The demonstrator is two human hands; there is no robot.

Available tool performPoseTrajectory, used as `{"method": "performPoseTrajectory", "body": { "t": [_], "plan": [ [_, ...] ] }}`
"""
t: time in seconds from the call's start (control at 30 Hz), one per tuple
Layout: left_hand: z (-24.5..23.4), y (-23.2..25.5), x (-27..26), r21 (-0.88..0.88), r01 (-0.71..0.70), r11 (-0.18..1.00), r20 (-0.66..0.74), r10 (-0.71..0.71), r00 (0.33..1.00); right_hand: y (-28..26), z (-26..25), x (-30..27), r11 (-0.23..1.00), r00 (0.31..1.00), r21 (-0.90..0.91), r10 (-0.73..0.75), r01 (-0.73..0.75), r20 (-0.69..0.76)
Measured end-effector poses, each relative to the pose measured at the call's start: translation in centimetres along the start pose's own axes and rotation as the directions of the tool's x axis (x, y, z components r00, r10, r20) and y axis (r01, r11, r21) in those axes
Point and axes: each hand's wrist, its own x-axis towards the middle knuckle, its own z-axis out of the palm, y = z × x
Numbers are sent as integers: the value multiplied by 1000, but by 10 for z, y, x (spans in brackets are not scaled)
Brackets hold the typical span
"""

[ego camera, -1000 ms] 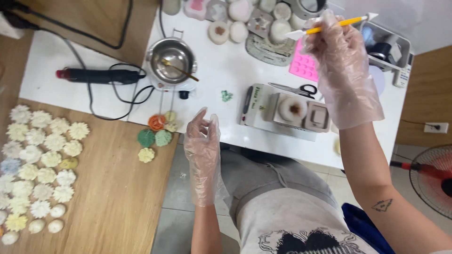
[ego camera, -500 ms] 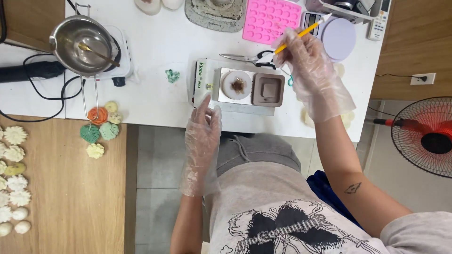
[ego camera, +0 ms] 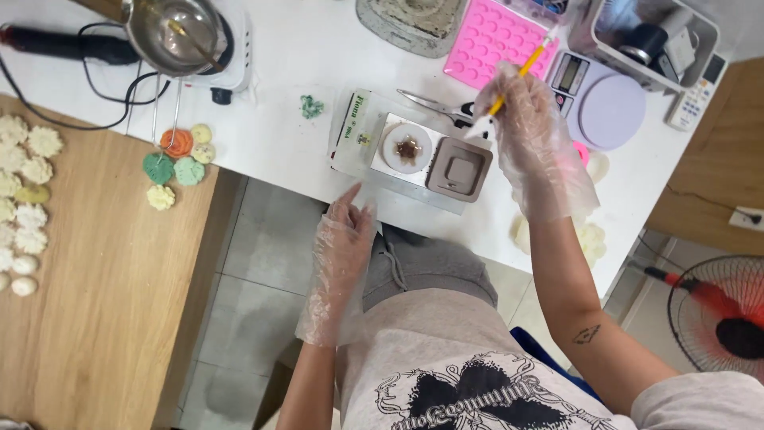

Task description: Making decorative floral candles by measuring materials, using molds, and assembling components.

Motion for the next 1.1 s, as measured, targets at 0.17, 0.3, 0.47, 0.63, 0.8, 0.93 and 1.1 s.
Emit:
{"method": "performPoseTrajectory", "body": {
  "t": [0.17, 0.3, 0.47, 0.63, 0.8, 0.93, 1.1],
  "plan": [
    [3, -5, -18, -93, 172, 981, -96, -181, 979, -36, 15, -18, 985, 979, -46, -162, 169, 125],
    [0, -32, -31, -341, 209, 916, -246, -302, 921, -72, 68, -38, 984, 967, 137, -143, 116, 209],
    [-31, -100, 11, -326, 212, 921, -396, -337, 854, -5, 133, -40, 963, 977, -205, -145, 175, 155],
    [-106, -162, 53, -188, 237, 953, -482, -300, 823, 167, 197, -32, 530, 826, -647, -224, 548, 517],
    [-168, -219, 48, -165, 375, 912, -569, -399, 719, 256, 278, 0, 7, 691, -691, -24, 723, 723],
    [-187, -263, 41, -167, 344, 924, -579, -375, 724, 263, 324, 17, 57, 781, -779, -43, 624, 623],
    [-203, -263, 45, 10, 316, 949, -413, -284, 865, 280, 334, 33, -47, 860, -863, 129, 503, 494]
  ]
}}
